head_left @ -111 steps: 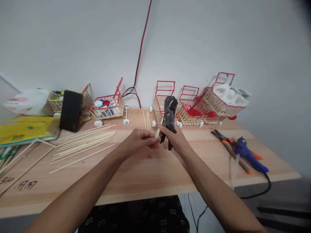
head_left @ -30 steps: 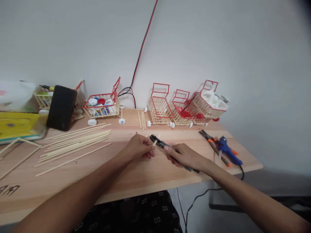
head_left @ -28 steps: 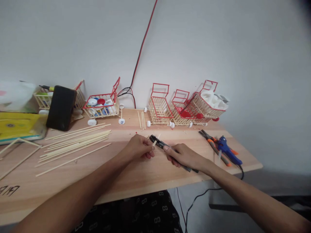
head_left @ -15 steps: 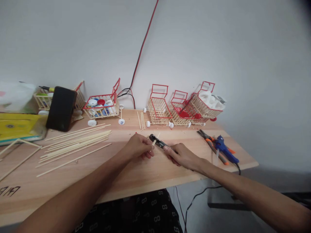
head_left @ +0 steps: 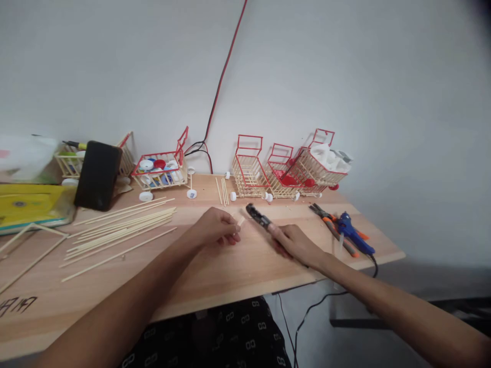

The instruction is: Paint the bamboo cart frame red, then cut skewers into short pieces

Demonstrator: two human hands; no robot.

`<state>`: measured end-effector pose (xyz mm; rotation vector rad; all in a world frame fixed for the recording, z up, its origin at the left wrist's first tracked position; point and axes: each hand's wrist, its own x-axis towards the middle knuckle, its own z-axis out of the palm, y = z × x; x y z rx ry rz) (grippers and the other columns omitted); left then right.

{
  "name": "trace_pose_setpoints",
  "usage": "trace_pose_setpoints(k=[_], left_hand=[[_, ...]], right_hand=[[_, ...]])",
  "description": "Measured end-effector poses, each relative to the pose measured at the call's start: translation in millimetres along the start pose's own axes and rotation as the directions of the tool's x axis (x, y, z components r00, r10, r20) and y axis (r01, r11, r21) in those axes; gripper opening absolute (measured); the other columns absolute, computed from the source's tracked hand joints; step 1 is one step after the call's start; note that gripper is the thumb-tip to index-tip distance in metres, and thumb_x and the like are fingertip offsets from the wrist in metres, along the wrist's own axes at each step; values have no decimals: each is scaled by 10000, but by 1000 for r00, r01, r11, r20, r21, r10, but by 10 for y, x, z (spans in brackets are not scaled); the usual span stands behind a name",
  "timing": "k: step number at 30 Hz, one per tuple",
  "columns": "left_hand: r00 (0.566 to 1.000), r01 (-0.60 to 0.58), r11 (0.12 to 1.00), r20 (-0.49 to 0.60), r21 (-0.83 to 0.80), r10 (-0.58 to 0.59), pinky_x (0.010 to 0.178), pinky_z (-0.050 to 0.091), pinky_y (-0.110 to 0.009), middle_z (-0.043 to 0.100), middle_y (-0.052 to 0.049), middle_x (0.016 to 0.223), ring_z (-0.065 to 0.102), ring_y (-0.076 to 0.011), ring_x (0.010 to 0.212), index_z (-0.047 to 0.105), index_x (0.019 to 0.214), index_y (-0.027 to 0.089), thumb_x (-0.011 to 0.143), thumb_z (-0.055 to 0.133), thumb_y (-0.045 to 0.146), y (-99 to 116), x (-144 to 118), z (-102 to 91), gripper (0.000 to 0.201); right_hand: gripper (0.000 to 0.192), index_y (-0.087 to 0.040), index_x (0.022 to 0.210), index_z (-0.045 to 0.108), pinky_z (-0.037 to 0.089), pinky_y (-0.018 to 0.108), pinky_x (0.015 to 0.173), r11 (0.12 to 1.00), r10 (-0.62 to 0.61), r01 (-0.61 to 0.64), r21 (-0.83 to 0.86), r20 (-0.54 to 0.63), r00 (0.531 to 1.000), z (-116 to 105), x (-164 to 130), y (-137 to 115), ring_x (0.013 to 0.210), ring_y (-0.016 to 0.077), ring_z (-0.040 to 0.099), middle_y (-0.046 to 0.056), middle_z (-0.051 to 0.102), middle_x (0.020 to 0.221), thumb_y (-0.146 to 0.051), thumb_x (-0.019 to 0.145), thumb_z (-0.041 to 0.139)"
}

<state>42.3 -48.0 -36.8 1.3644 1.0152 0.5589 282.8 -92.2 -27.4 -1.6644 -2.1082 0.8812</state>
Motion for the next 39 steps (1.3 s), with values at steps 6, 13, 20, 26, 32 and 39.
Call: trace_pose_setpoints(k=[6, 13, 20, 26, 32, 39], left_hand=[[952, -125, 987, -269, 99, 147, 476, 411, -192, 611, 5, 604, 532, -95, 522, 645, 699, 134, 707, 651, 316, 46, 27, -266, 182], [864, -93, 838, -375, 538, 337, 564, 361, -218, 642, 3, 600, 557, -134, 606, 686, 652, 151, 702, 632, 233, -56, 111, -319, 110], [850, -38, 681, -335, 732, 408, 610, 349, -254, 653, -38, 653, 554, -164, 658, 664, 616, 162, 763, 578, 206, -131, 162, -183, 176], [851, 6, 612, -325, 791, 412, 635, 357, -274, 678, -61, 745, 569, -183, 715, 695, 665, 170, 799, 544, 228, -141, 209, -97, 210], [820, -75, 669, -336, 739, 463, 685, 399, -270, 692, -53, 751, 599, -181, 753, 703, 669, 171, 823, 546, 228, -148, 210, -130, 226], [832, -220, 606, -177, 765, 525, 738, 423, -272, 705, -64, 795, 613, -181, 779, 725, 729, 159, 772, 638, 158, 66, 375, 114, 97]], right_hand=[[677, -183, 661, 534, 345, 235, 409, 923, -11, 142, 359, -344, 939, -174, 275, -70, 403, 123, 476, -6, 497, 452, -744, 849, 206], [687, -219, 703, 493, 402, 246, 400, 698, 48, 424, 577, -629, 776, -160, 792, -380, 431, 134, 507, 2, 490, 508, -818, 781, 164], [668, -220, 687, 494, 416, 240, 415, 650, 58, 438, 622, -614, 787, 86, 928, -305, 420, 116, 481, -11, 467, 502, -802, 796, 185], [690, -226, 686, 465, 410, 245, 402, 630, 131, 436, 643, -641, 757, -55, 941, -147, 460, 137, 527, -15, 433, 501, -829, 767, 138], [635, -230, 734, 487, 434, 241, 434, 510, 150, 524, 682, -670, 727, -171, 909, -99, 465, 130, 539, -25, 456, 499, -807, 780, 228], [675, -222, 702, 477, 412, 253, 411, 482, 187, 550, 682, -693, 696, -245, 901, -18, 393, 109, 463, -26, 452, 511, -821, 771, 174]])
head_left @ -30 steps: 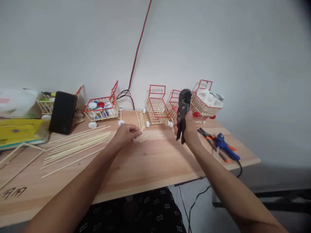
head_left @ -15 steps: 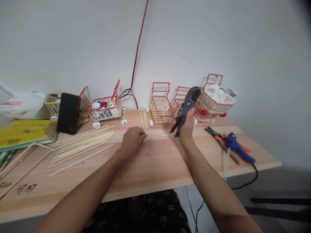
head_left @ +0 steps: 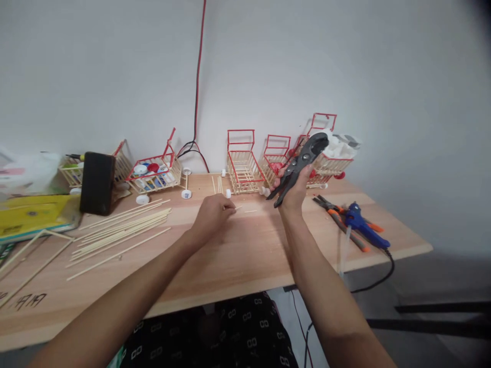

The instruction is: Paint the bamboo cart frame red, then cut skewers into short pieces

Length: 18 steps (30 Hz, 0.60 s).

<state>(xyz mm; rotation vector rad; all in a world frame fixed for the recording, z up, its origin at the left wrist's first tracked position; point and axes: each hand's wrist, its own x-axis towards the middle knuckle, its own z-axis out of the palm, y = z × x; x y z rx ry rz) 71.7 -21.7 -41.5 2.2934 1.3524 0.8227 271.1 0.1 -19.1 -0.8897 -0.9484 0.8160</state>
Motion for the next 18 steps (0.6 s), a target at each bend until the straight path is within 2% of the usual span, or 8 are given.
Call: trace_pose_setpoints(k=[2, 5, 9, 13, 15, 18], left_hand=[[997, -43, 998, 71, 39, 40, 757, 424, -280, 704, -70, 798, 613, -191, 799, 719, 727, 152, 769, 628, 132, 112, 109, 79, 102], [991, -31, 994, 132, 106, 17, 794, 422, -307, 696, -91, 849, 603, -220, 858, 703, 736, 143, 758, 610, 115, 219, 253, 214, 100], [985, -6, 994, 171, 112, -13, 816, 419, -344, 677, -122, 861, 590, -250, 900, 665, 701, 128, 735, 576, 78, 259, 342, 365, 107], [982, 56, 997, 180, 60, -66, 795, 421, -339, 662, -127, 842, 585, -251, 906, 639, 675, 115, 707, 546, 40, 270, 363, 416, 124], [973, 100, 995, 207, -1, -98, 737, 431, -298, 650, -86, 758, 593, -213, 820, 631, 648, 122, 695, 567, 60, 268, 368, 391, 101], [945, 188, 974, 292, -125, -145, 562, 407, -234, 575, -10, 571, 536, -132, 569, 621, 629, 127, 723, 583, 139, 249, 353, 301, 102]], right_hand=[[675, -222, 701, 473, 411, 249, 412, 1000, -10, 10, 9, -8, 1000, -15, 11, -5, 395, 109, 467, -27, 448, 510, -822, 769, 172], [666, -220, 701, 481, 409, 239, 408, 999, 13, -12, 32, -28, 1000, -25, 25, -9, 397, 106, 467, -26, 455, 509, -810, 778, 182], [675, -219, 685, 476, 418, 238, 405, 999, 31, -30, 30, -34, 999, -21, 37, -16, 390, 106, 467, -25, 457, 502, -810, 780, 164], [691, -220, 674, 471, 425, 233, 404, 1000, 26, -26, 4, -16, 1000, -13, 42, -19, 378, 103, 470, -28, 450, 484, -821, 771, 144], [696, -219, 671, 483, 417, 227, 389, 999, 21, -20, 33, -18, 1000, -13, 47, -11, 368, 101, 470, -31, 453, 471, -832, 760, 165], [693, -210, 654, 507, 408, 217, 365, 992, 18, -14, 129, -30, 999, -18, 63, 11, 355, 97, 467, -34, 467, 451, -838, 748, 228]])
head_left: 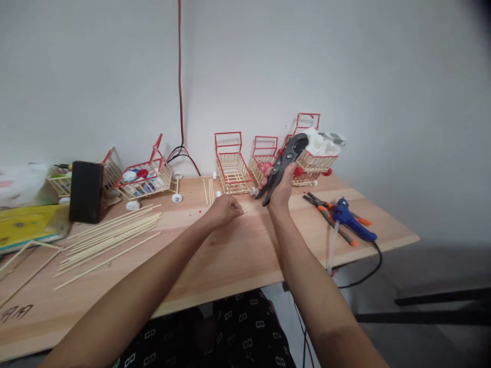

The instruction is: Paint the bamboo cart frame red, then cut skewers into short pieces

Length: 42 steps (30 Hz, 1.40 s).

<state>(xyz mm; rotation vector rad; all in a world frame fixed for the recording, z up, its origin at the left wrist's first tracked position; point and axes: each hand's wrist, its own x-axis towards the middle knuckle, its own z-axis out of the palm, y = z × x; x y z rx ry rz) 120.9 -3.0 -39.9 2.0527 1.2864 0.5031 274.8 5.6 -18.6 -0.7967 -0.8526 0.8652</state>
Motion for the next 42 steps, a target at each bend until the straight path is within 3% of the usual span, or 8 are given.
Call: trace_pose_setpoints(k=[4, 8, 11, 18, 27, 32, 36, 42], left_hand=[[990, 93, 966, 124, -240, -64, 434, 326, -196, 491, 29, 473, 403, -66, 406, 581, 615, 121, 762, 571, 191, -21, -88, -109, 163], [962, 206, 810, 265, -549, -65, 404, 260, -179, 489, 17, 454, 385, -49, 397, 559, 546, 116, 696, 682, 233, -54, -136, -145, 226], [955, 244, 767, 286, -594, -81, 405, 256, -177, 502, 12, 450, 385, -47, 398, 579, 553, 109, 675, 693, 208, -80, -157, -144, 194], [978, 204, 943, 102, -265, -183, 431, 287, -204, 503, 34, 415, 396, -73, 378, 640, 588, 115, 676, 590, 109, -40, -214, -170, 102], [973, 52, 999, -225, -3, -51, 534, 297, -221, 550, 28, 493, 474, -113, 515, 690, 631, 142, 692, 638, 226, -57, -336, -337, 116], [951, 72, 977, -308, 201, -7, 541, 271, -228, 553, 11, 549, 460, -118, 548, 637, 574, 151, 691, 616, 306, -414, -871, -797, 195], [942, 244, 909, -304, 337, -140, 527, 247, -233, 531, 15, 516, 449, -127, 530, 611, 549, 165, 675, 584, 355, -752, -1425, -1161, 229], [909, 399, 820, -291, 410, -297, 551, 282, -263, 617, -32, 586, 535, -194, 583, 642, 596, 181, 666, 560, 298, -1098, -2085, -1351, 159]], right_hand=[[671, -200, 635, 528, 405, 209, 348, 998, 4, -5, 60, 5, 1000, -2, 11, 20, 348, 96, 475, -33, 479, 436, -811, 766, 282], [651, -201, 632, 525, 412, 209, 349, 998, -12, 11, 62, 10, 1000, 12, -10, 29, 345, 93, 474, -37, 479, 428, -794, 778, 300], [643, -197, 654, 541, 414, 208, 351, 998, -8, 8, 58, 0, 1000, 19, -24, 36, 349, 94, 479, -35, 491, 432, -783, 787, 312], [656, -199, 643, 537, 410, 205, 345, 999, 11, -12, 39, 13, 1000, 13, -13, 59, 348, 91, 480, -30, 500, 441, -793, 781, 294], [658, -202, 638, 528, 426, 210, 358, 999, 25, -26, 25, 21, 999, 26, -36, 61, 347, 91, 476, -37, 489, 442, -801, 773, 293], [649, -202, 648, 532, 412, 205, 347, 1000, 16, -17, 16, 57, 998, 29, -50, 57, 356, 93, 487, -38, 493, 452, -802, 765, 312], [659, -197, 637, 542, 434, 220, 356, 1000, 11, -11, 1, 95, 995, 44, -64, 90, 358, 102, 497, -32, 498, 450, -800, 768, 312], [656, -200, 653, 549, 432, 221, 361, 998, 6, 0, -55, 114, 993, 71, -108, 138, 366, 104, 495, -31, 499, 460, -808, 758, 324]])
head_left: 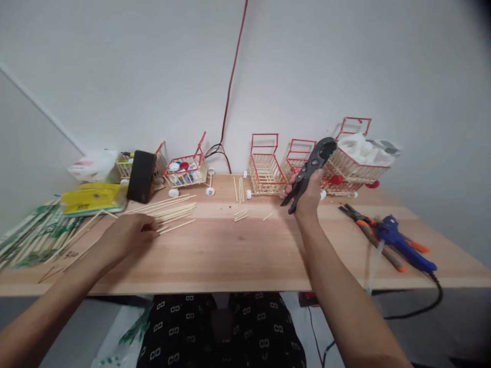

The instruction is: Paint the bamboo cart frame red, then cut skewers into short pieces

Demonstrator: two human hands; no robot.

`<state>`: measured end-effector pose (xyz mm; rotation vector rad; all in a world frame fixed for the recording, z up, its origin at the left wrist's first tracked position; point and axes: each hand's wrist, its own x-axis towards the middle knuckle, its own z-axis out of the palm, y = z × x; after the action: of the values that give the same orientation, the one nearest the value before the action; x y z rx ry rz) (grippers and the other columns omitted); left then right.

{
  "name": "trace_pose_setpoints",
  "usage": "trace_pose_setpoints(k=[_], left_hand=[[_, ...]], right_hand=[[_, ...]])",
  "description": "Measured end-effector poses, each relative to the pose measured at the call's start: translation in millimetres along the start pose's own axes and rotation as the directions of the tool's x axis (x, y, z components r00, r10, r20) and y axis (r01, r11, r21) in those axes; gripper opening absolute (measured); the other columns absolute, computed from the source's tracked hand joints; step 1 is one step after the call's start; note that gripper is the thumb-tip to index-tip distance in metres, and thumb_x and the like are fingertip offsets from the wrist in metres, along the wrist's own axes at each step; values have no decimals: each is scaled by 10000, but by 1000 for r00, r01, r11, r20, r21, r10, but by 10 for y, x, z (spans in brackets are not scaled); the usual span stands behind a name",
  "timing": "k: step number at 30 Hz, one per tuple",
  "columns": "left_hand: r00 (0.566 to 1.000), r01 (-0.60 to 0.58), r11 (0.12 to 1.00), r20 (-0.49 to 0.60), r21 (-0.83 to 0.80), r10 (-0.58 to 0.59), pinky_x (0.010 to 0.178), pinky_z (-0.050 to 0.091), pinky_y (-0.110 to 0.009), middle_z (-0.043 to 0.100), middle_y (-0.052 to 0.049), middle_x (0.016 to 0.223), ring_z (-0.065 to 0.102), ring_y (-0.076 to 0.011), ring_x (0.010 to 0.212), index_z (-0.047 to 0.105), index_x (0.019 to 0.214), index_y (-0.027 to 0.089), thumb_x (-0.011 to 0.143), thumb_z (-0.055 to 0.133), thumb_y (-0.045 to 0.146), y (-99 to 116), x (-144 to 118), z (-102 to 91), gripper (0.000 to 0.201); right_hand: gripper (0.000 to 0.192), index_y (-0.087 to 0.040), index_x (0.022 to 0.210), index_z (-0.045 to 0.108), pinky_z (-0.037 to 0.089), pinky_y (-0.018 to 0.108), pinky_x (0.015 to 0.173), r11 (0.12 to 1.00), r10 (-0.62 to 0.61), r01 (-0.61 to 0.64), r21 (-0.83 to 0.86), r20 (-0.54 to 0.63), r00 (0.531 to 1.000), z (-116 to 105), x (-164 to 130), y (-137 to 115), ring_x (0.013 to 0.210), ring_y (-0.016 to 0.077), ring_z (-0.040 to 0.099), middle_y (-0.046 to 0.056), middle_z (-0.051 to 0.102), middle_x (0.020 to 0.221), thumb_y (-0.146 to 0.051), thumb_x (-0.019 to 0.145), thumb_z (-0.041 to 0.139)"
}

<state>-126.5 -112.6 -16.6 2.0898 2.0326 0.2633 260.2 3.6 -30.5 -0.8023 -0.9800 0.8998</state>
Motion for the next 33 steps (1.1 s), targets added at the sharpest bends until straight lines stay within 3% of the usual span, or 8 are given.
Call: trace_pose_setpoints(k=[6, 10, 13, 18, 21, 24, 27, 33], left_hand=[[999, 21, 999, -37, -26, -22, 565, 324, -279, 645, -46, 613, 557, -234, 606, 605, 557, 218, 641, 578, 278, -244, -209, 62, 106], [995, 3, 992, -97, -125, -15, 561, 332, -286, 630, -55, 596, 544, -235, 596, 562, 521, 219, 624, 585, 286, -164, -214, 18, 125], [978, -12, 945, -199, -326, -57, 533, 330, -263, 601, -25, 566, 509, -189, 551, 578, 586, 215, 641, 620, 336, -13, -169, -7, 140], [992, 16, 558, -57, -829, -115, 537, 404, -231, 677, -20, 690, 538, -134, 562, 672, 855, 185, 631, 737, 406, 354, 17, 155, 321], [994, 68, 414, 26, -908, -108, 608, 456, -255, 729, -82, 822, 591, -139, 623, 702, 859, 146, 604, 780, 409, 593, 152, 306, 375], [997, 36, 342, 11, -939, -75, 678, 476, -275, 738, -101, 846, 645, -171, 725, 695, 830, 136, 612, 782, 382, 779, 276, 424, 340], [998, -48, 384, -56, -922, -9, 707, 463, -265, 737, -95, 866, 652, -171, 777, 693, 814, 134, 676, 735, 339, 876, 379, 527, 250], [991, -103, 685, -136, -721, 6, 592, 400, -244, 708, -56, 758, 588, -152, 660, 726, 762, 150, 678, 714, 297, 869, 430, 689, 169]], right_hand=[[654, -195, 643, 566, 415, 227, 363, 1000, 5, -5, -28, 1, 1000, 19, -27, 26, 370, 109, 487, -23, 495, 454, -787, 778, 322], [630, -201, 662, 563, 418, 234, 369, 999, -10, 10, -37, -12, 1000, 34, -40, 26, 379, 111, 481, -21, 502, 470, -777, 783, 338], [624, -208, 663, 560, 398, 240, 357, 999, -19, 19, -45, 3, 1000, 45, -51, 24, 380, 116, 483, -18, 500, 472, -779, 782, 339], [629, -206, 642, 564, 387, 247, 360, 1000, -8, 9, -30, 49, 999, 65, -72, 23, 384, 120, 487, -11, 503, 465, -788, 768, 359], [626, -203, 649, 576, 397, 253, 368, 1000, -1, 3, -28, 52, 999, 66, -77, 25, 388, 125, 493, -10, 512, 467, -789, 755, 384], [633, -201, 660, 582, 404, 250, 374, 1000, 4, -3, -27, 44, 999, 60, -77, 24, 397, 125, 499, -11, 513, 468, -795, 748, 381], [641, -199, 656, 579, 409, 244, 385, 999, 0, 3, -50, 59, 998, 67, -92, 16, 399, 120, 499, -12, 511, 467, -790, 763, 356], [627, -203, 661, 584, 394, 239, 388, 997, -6, 19, -71, 182, 983, 123, -154, 8, 407, 117, 494, -9, 518, 482, -774, 783, 356]])
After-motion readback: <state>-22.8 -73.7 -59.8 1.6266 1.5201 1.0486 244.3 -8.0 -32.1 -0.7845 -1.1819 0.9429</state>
